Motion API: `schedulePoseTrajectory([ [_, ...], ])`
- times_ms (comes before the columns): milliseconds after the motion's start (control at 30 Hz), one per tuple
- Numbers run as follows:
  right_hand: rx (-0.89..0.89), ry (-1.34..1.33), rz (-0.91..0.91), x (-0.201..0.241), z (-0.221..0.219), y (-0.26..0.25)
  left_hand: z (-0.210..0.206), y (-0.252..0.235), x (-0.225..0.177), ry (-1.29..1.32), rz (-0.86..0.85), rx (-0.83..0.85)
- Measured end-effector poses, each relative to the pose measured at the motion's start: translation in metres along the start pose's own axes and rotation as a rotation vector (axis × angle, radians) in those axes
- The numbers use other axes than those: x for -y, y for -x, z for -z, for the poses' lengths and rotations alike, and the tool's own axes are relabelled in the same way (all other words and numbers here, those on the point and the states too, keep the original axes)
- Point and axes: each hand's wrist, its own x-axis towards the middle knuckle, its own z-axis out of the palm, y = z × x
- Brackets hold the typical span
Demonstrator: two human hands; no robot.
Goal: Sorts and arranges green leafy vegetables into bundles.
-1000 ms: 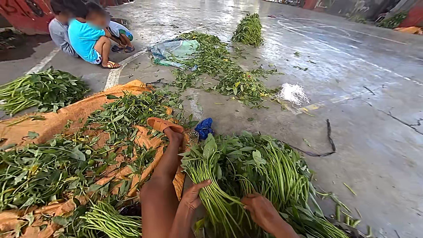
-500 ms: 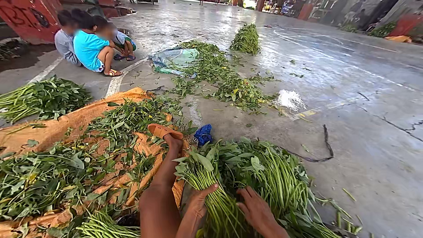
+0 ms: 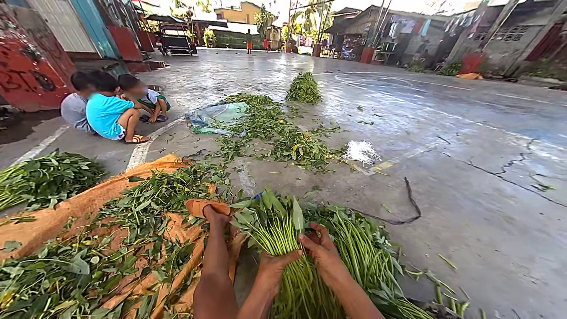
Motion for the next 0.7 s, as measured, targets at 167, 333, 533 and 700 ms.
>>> schedulePoseTrajectory([
  [167, -0.079, -0.313, -0.008, 0.006, -0.001, 0.0, -0.011, 0.009, -0.009, -0.001, 0.034, 0.079],
  [333, -0.009, -0.406, -0.191, 0.021, 0.011, 0.004, -0.013, 0.014, -0.015, -0.006, 0.115, 0.156],
  [533, -0.011, -0.092, 0.03, 0.02, 0.017, 0.009, -0.025, 0.014, -0.023, -0.167, 0.072, 0.126],
  [700, -0.075, -0.105, 0.211, 0.019, 0.028, 0.01, -0.039, 0.008, -0.042, -0.295, 0.065, 0.139],
])
